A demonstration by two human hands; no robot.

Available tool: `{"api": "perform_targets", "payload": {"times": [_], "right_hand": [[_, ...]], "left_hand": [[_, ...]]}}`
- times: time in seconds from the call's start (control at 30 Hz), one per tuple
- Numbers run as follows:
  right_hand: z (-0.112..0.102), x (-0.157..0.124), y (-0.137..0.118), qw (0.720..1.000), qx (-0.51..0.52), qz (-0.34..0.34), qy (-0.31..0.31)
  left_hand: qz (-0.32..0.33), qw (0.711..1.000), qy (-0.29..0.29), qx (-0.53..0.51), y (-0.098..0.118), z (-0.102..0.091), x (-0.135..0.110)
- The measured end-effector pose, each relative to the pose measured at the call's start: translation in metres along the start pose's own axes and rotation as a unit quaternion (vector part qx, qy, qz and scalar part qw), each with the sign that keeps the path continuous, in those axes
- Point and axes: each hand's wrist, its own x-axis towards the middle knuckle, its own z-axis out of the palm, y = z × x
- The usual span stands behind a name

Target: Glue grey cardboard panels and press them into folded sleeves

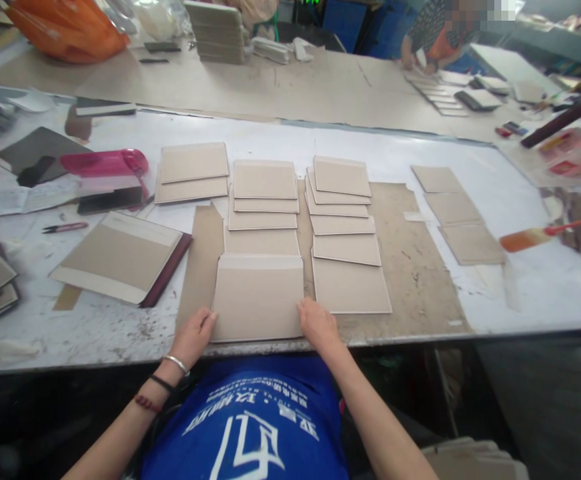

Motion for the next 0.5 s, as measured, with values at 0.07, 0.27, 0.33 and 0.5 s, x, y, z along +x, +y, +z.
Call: {"api": "perform_targets", "payload": {"times": [0.07,0.27,0.33,0.5], "right_hand": [[0.0014,0.0005,-0.0005,1.0,0.0,0.0,0.003],[0.0048,0.0037,0.0,1.0,0.007,0.003,-0.002],[0.0055,0.0052,0.0002,1.0,0.008,0.004,0.0],[0.0074,0.0073,-0.0001,1.0,0.006,0.008,-0.001]], "left_hand": [[0.002,1.0,-0.003,0.006,-0.0003,0.0003,0.0004],[0.007,1.0,-0.009,0.029,-0.0015,0.0021,0.0025],[0.007,0.999,-0.012,0.036,-0.0021,0.0027,0.003],[0.003,0.999,-0.014,0.05,-0.0029,0.0044,0.003]]}}
